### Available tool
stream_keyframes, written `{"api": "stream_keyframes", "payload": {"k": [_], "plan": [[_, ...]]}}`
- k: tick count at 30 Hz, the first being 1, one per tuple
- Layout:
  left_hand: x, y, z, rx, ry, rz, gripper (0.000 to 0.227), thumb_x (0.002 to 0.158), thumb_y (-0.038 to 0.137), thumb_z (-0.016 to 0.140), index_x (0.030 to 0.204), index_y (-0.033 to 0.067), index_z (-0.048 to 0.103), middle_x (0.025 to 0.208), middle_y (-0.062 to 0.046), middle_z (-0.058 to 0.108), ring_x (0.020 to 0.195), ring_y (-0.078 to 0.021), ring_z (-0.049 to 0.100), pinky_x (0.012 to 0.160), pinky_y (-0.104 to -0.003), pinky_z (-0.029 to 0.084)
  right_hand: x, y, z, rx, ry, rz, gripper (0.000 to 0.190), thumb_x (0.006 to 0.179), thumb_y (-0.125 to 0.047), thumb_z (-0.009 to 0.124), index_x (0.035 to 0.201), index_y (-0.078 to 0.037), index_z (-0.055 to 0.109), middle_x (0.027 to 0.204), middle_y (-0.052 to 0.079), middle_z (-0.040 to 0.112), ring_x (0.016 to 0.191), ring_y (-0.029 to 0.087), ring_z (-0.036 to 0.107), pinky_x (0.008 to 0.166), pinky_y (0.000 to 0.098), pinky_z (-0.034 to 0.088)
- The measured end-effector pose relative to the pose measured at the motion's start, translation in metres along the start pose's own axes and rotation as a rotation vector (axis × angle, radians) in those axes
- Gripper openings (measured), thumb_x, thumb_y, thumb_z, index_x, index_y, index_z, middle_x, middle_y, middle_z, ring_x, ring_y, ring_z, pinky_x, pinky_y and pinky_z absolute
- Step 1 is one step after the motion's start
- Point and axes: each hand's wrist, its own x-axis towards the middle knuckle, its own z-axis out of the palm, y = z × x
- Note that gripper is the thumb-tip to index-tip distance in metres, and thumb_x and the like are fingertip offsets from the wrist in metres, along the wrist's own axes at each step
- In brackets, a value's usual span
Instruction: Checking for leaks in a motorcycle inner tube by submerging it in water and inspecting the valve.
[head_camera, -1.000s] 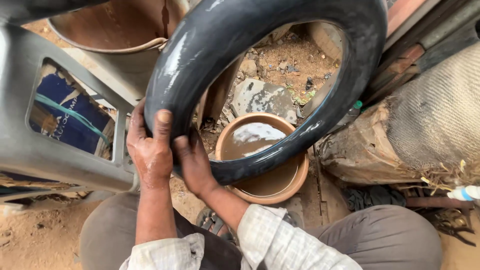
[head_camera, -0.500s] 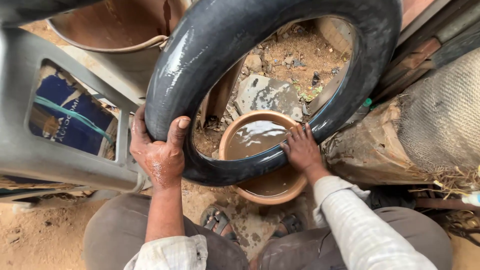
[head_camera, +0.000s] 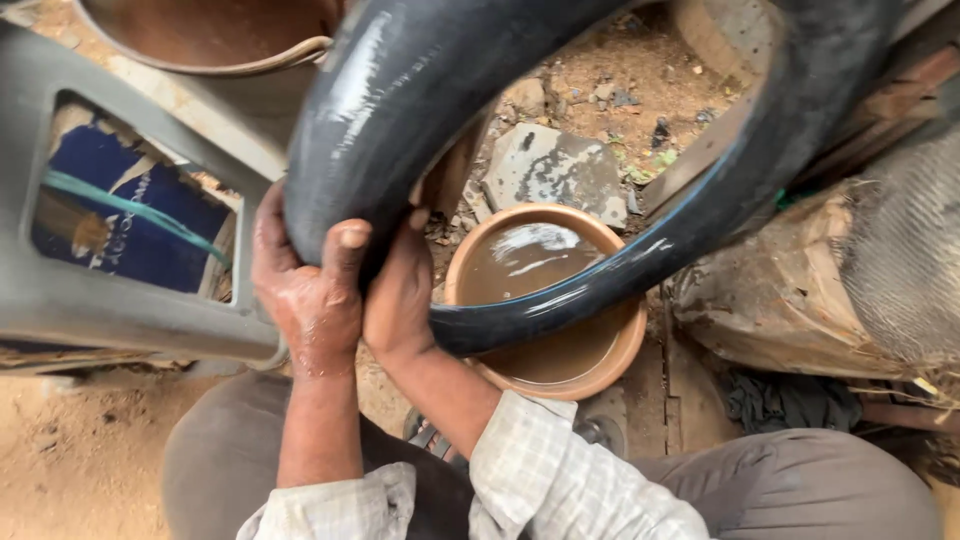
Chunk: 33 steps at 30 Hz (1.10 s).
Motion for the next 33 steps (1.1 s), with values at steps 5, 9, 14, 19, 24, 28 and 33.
{"api": "stream_keyframes", "payload": {"k": [5,9,14,19,24,28,33], "plan": [[0.006,-0.002,0.002,-0.076,-0.037,-0.038,0.082,0.086,0.053,0.088,0.138,-0.0033,0.06,0.127,-0.01,0.067,0.12,-0.021,0.063,0.11,-0.035,0.051,-0.061,0.132,-0.068,-0.625,-0.211,-0.138,0.049,0.102,-0.02,0.049,0.149,-0.008,0.049,0.146,0.022,0.053,0.137,0.043,0.047,0.116,0.0522,0.035],[0.004,-0.005,-0.004,0.099,-0.042,0.038,0.08,0.089,0.054,0.085,0.141,-0.0025,0.062,0.13,-0.011,0.066,0.124,-0.0216,0.064,0.111,-0.036,0.051,-0.027,0.156,-0.22,-1.1,-0.593,-0.328,0.052,0.088,-0.032,0.072,0.131,-0.006,0.06,0.128,0.019,0.062,0.121,0.04,0.056,0.101,0.0478,0.045],[0.009,-0.005,0.001,0.01,-0.009,0.024,0.08,0.087,0.054,0.087,0.138,-0.0024,0.062,0.129,-0.013,0.069,0.121,-0.0229,0.065,0.11,-0.035,0.052,0.035,0.139,-0.321,-1.553,-0.594,-0.423,0.055,0.097,-0.045,0.057,0.124,0.002,0.061,0.131,0.022,0.059,0.129,0.039,0.051,0.113,0.0564,0.033],[0.014,-0.005,0.001,-0.021,0.016,-0.019,0.08,0.084,0.054,0.087,0.135,-0.002,0.062,0.127,-0.013,0.069,0.118,-0.0231,0.065,0.108,-0.035,0.051,-0.026,0.151,-0.211,-1.498,-0.326,-0.354,0.052,0.1,-0.041,0.055,0.117,0.007,0.063,0.133,0.032,0.056,0.132,0.049,0.047,0.116,0.0573,0.03],[0.015,-0.017,0.006,-0.134,-0.07,-0.054,0.06,0.102,0.048,0.067,0.136,-0.0012,0.063,0.128,-0.013,0.07,0.122,-0.0219,0.063,0.11,-0.034,0.047,-0.05,0.176,-0.038,-0.709,-0.119,0.035,0.043,0.102,-0.026,0.04,0.134,-0.002,0.055,0.134,0.028,0.059,0.126,0.042,0.054,0.109,0.0465,0.037],[0.013,-0.023,0.002,-0.246,-0.058,-0.15,0.059,0.105,0.047,0.06,0.141,-0.0006,0.062,0.12,-0.013,0.068,0.113,-0.0201,0.061,0.103,-0.033,0.048,0.069,-0.05,-0.013,0.164,0.176,0.074,0.064,0.112,-0.041,0.026,0.164,-0.005,0.012,0.172,0.013,0.018,0.158,0.027,0.02,0.125,0.0356,0.014],[0.011,-0.011,0.008,-0.137,-0.057,-0.057,0.061,0.107,0.05,0.054,0.139,-0.0006,0.062,0.13,-0.012,0.068,0.123,-0.0193,0.061,0.108,-0.032,0.046,0.109,-0.104,-0.024,0.749,0.253,0.03,0.087,0.101,-0.066,0.026,0.163,-0.004,0.018,0.168,0.014,0.026,0.152,0.031,0.033,0.124,0.042,0.027]]}}
